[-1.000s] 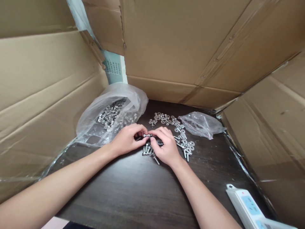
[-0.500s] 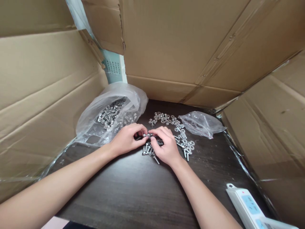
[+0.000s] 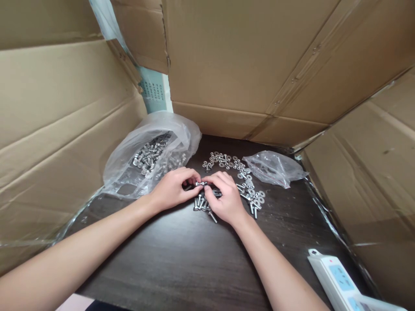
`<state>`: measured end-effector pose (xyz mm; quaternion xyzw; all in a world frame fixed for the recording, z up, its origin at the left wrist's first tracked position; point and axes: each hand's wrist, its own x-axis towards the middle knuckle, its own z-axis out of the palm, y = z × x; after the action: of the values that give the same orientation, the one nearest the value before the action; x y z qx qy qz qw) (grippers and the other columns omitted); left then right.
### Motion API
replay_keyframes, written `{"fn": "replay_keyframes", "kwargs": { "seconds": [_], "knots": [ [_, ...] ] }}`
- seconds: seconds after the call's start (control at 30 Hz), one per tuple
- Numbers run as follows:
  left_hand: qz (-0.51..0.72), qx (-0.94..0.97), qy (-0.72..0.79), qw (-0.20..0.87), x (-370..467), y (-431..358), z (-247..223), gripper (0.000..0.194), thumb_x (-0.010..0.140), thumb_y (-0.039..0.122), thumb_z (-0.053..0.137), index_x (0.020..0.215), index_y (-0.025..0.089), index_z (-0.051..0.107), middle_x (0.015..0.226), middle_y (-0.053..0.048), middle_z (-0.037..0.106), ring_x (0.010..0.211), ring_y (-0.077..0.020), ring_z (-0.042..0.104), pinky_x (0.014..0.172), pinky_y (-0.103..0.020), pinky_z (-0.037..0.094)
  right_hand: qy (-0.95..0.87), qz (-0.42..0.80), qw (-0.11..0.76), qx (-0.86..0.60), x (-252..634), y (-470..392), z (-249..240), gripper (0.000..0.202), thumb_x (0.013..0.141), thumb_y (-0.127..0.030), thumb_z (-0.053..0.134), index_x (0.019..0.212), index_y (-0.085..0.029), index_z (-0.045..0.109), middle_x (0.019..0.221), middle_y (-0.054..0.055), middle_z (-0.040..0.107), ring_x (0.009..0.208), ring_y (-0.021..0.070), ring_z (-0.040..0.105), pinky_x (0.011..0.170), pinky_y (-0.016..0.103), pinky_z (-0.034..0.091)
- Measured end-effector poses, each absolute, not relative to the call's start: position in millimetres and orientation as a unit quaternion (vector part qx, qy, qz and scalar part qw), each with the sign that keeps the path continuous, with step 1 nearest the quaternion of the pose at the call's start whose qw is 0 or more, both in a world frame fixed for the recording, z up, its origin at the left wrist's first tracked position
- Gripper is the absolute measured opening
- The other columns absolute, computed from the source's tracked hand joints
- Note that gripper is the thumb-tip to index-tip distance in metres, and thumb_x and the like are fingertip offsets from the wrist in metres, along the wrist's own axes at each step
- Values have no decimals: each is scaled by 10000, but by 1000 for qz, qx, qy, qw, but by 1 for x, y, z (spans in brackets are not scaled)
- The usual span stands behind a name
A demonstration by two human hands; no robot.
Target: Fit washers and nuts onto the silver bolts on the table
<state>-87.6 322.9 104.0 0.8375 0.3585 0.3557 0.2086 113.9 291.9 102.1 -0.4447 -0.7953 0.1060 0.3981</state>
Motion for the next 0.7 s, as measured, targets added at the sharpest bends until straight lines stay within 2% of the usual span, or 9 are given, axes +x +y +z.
{"fn": "replay_keyframes", "kwargs": {
  "seconds": [0.7],
  "knots": [
    [355, 838, 357, 212, -89, 322, 103, 107, 924, 292, 696, 941, 189, 673, 818, 0, 672, 748, -144, 613, 708, -264, 491, -796, 100, 400, -444, 114, 293, 99, 137, 942, -195, 574, 984, -201, 705, 898, 51, 686, 864, 221, 602, 818, 381, 458]
  ]
}}
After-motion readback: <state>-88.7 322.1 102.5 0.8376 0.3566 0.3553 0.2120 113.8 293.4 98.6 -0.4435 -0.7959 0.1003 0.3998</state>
